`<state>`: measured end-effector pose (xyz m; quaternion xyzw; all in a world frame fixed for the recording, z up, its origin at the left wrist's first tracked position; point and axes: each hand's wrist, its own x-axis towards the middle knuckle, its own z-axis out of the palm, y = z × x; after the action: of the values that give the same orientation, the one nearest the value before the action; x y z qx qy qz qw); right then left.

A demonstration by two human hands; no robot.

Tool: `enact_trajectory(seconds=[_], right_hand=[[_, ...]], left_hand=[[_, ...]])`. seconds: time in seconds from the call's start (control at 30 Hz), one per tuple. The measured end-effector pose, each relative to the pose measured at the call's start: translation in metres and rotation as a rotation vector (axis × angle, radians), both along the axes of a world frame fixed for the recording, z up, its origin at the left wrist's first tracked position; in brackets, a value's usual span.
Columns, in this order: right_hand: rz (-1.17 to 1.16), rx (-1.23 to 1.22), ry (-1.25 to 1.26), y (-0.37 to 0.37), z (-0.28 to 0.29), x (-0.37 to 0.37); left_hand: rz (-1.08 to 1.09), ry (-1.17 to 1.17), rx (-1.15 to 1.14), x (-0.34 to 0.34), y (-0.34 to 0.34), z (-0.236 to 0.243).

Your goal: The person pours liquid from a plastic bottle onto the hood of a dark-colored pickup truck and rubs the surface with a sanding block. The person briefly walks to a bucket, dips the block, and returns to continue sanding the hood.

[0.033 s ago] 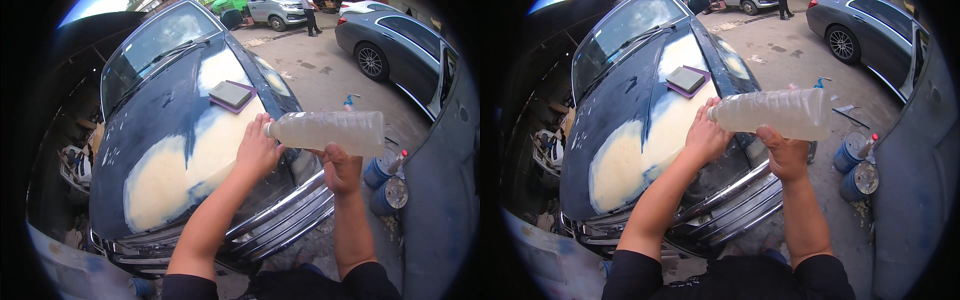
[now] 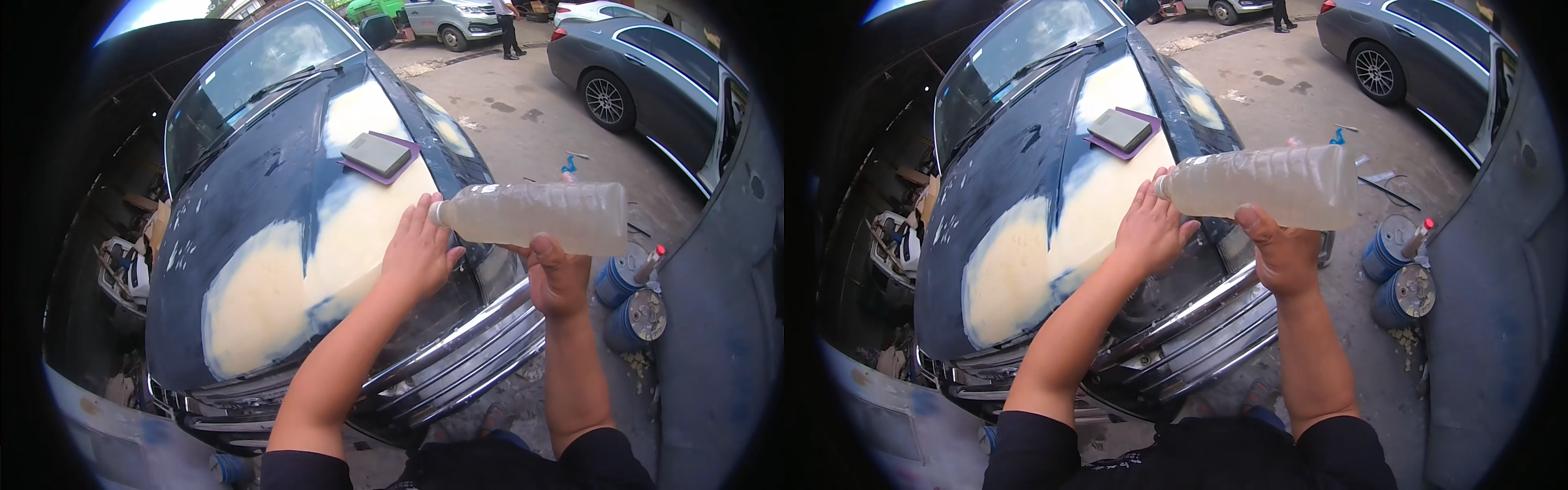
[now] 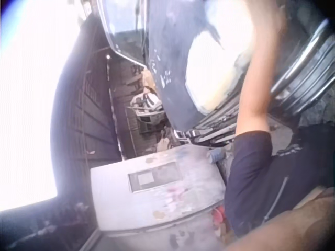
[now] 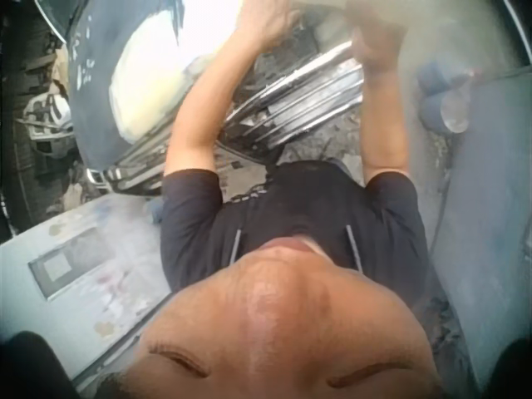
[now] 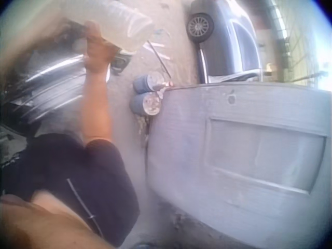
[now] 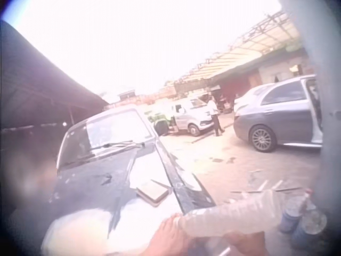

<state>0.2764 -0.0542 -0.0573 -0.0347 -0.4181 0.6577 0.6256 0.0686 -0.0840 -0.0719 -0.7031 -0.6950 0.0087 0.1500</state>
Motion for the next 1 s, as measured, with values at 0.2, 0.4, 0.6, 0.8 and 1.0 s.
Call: enact_trajectory(seconds=[0.2, 0.4, 0.6, 0.8, 1.0], right_hand=[[-0.032, 0.038, -0.062, 0.003, -0.009, -0.005], [-0.02, 0.075, -0.042, 0.003, -0.005, -0.005], [-0.018, 0.016, -0.03, 0.007, -0.007, -0.001], [-0.098, 0.093, -0.123, 0.004, -0.011, 0.001], [-0.027, 0.012, -0.015, -0.001, -0.007, -0.002]], left_hand=[[-0.133, 0.184, -0.025, -0.037, -0.097, -0.006], [0.029, 0.089, 0.024, -0.063, -0.145, 0.002], [0.067, 0.025, 0.088, -0.015, -0.041, -0.005], [0.016, 0.048, 0.063, 0.01, 0.012, -0.004], [-0.233, 0.227, -0.078, -0.001, -0.041, -0.008]])
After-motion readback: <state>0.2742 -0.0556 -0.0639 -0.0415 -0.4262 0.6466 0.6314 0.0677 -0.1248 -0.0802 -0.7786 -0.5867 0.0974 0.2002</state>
